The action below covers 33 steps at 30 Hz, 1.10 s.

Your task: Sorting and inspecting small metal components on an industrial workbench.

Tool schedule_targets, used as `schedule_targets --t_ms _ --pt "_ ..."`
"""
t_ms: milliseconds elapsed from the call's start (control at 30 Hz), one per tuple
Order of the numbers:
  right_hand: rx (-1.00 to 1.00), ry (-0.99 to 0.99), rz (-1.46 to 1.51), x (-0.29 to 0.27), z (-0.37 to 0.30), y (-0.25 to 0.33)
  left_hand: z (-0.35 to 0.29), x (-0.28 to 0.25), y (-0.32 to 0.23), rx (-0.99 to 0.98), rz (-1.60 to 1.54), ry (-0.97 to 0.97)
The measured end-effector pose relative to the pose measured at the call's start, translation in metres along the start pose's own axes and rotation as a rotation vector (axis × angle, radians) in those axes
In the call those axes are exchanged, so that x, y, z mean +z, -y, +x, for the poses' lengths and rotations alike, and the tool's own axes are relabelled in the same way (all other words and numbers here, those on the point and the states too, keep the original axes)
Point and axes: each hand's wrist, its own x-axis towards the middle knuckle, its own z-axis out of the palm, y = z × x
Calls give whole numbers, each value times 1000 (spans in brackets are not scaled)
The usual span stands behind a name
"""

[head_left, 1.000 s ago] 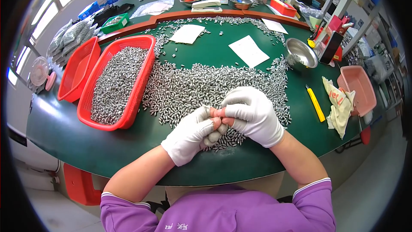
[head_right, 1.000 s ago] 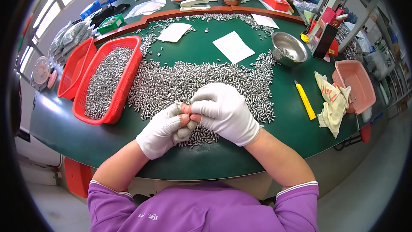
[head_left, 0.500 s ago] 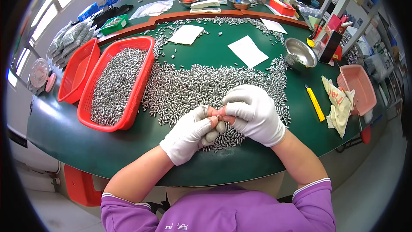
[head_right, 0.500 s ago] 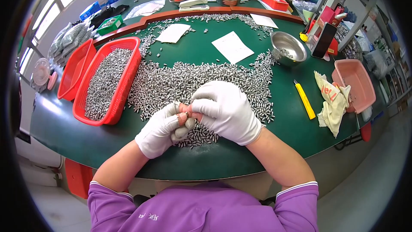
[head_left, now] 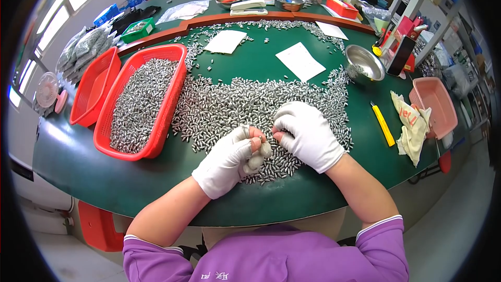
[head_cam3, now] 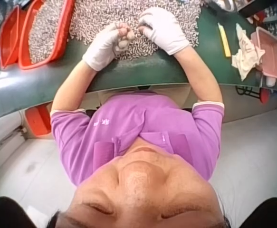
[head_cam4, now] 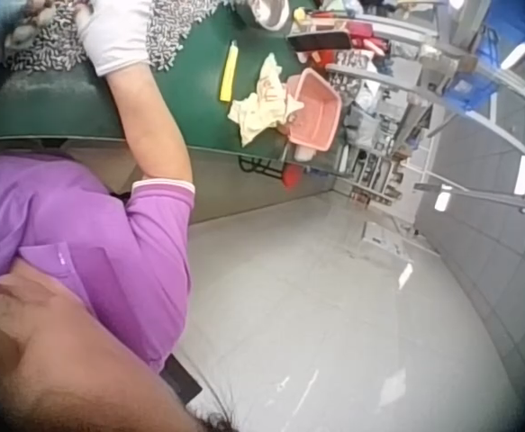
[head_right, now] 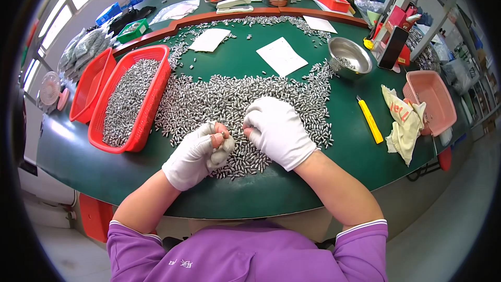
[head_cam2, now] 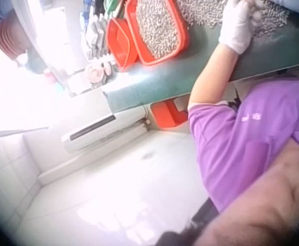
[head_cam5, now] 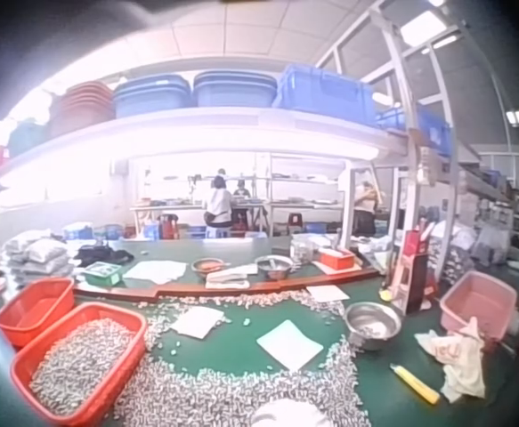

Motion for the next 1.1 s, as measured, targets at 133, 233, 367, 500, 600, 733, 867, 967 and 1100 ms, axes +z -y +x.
schedule_targets --t_ms 133,233,367,500,600,733,867,967,1100 --pt "27 -114 151 -6 0 3 -1 4 -3 -11 -18 -24" --pt "15 -181 289 -9 -1 6 -2 11 -4 -36 -16 -47" --pt "-36 -161 449 -6 1 10 -1 6 0 -36 36 5" --pt "-30 -130 605 -2 -1 11 1 4 0 -56 100 23" --pt "5 -111 673 -2 -1 12 -1 8 0 -62 131 -25" --pt "-38 -50 746 -1 -1 10 -1 10 0 -82 180 -42" --pt "-45 -60 779 1 -2 11 0 10 -1 -81 218 -42" --pt "-12 -156 650 -4 0 17 0 4 2 -58 164 -25" --pt "-196 -217 480 -12 5 13 3 2 2 -40 84 12"
